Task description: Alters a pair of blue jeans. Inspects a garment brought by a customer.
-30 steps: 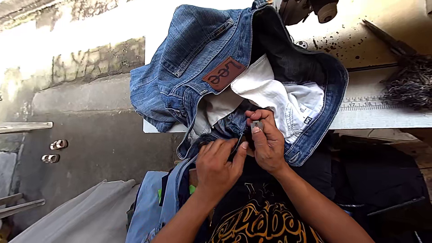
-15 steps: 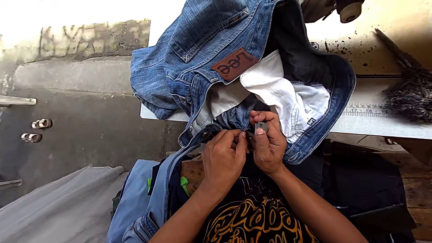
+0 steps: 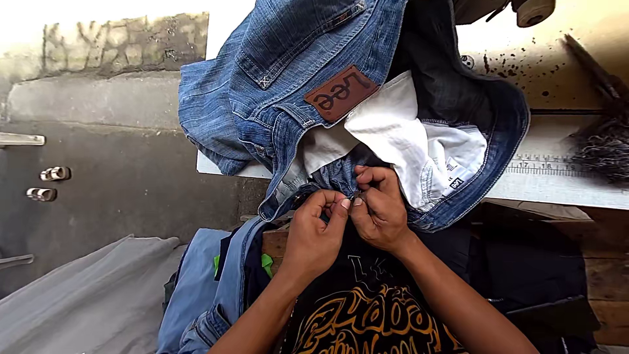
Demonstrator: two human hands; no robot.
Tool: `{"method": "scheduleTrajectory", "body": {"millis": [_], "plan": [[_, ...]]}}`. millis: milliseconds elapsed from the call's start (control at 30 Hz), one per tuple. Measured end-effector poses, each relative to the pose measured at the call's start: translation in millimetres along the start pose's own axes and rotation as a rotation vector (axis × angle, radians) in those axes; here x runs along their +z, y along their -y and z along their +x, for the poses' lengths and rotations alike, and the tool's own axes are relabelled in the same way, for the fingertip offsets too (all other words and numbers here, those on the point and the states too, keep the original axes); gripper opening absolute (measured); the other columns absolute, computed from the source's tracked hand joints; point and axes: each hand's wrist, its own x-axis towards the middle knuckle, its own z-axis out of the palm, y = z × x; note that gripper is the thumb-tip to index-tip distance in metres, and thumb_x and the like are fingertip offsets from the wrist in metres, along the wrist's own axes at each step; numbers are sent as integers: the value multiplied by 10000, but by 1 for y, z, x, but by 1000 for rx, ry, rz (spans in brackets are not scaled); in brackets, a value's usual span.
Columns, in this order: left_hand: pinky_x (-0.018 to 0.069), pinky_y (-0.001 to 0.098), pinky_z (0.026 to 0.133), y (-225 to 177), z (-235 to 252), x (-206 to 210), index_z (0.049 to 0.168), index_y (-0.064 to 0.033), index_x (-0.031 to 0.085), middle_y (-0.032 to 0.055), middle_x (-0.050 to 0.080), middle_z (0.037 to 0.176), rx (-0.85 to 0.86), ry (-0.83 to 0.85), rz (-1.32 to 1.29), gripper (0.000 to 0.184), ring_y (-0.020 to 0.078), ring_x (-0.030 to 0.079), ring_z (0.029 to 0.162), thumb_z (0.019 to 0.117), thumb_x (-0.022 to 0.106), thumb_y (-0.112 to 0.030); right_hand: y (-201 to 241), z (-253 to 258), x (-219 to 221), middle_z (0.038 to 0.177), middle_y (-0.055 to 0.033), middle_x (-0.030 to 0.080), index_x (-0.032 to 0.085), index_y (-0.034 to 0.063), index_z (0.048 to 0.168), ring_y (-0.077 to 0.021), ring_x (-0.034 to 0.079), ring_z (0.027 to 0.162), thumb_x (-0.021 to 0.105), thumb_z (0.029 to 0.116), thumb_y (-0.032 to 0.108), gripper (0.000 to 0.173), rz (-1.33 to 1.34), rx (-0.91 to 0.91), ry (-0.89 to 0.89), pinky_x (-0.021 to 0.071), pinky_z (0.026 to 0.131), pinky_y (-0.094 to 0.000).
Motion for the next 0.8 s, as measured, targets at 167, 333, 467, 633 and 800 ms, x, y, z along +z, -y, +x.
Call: {"method": "scheduleTrajectory", "body": {"millis": [167, 333, 467, 633, 800], "plan": [[503, 121, 647, 0, -1, 0, 943, -92, 694, -79, 656, 790, 19, -16, 8, 112, -39, 601, 705, 974, 609, -158, -1, -1, 2, 1181, -102, 553, 498, 70, 711, -123, 554, 1239, 599, 941, 77, 251, -6, -13, -10, 489, 1083, -289], [514, 134, 658, 1, -2, 0, 939, -102, 686, -76, 661, 793, 23, -31, 37, 107, -28, 613, 715, 975, 597, -150, 0, 2, -3, 1179, -151, 530, 503, 47, 731, -169, 541, 1245, 594, 945, 79, 235, -75, -49, 113, 451, 1117, -297], [511, 129, 647, -2, -2, -2, 940, -107, 688, -81, 660, 795, 20, -23, 80, 112, -37, 611, 712, 973, 596, -161, 1, 3, -5, 1178, -171, 523, 487, 56, 721, -189, 540, 1226, 582, 945, 79, 244, -98, -50, 150, 451, 1093, -283], [492, 118, 593, -4, -3, -3, 930, -103, 687, -80, 642, 766, 35, -47, 127, 122, -45, 586, 653, 971, 589, -162, 2, 5, -7, 1179, -188, 523, 481, 62, 715, -219, 536, 1206, 597, 925, 76, 240, -135, -56, 216, 454, 1063, -280], [486, 124, 612, 4, -9, -29, 936, -84, 673, -80, 628, 773, 98, -93, 179, 136, -49, 571, 671, 983, 567, -155, -1, 4, -9, 1193, -147, 563, 490, 71, 693, -198, 517, 1302, 577, 930, 66, 253, 13, -32, 141, 444, 1125, -330]]}}
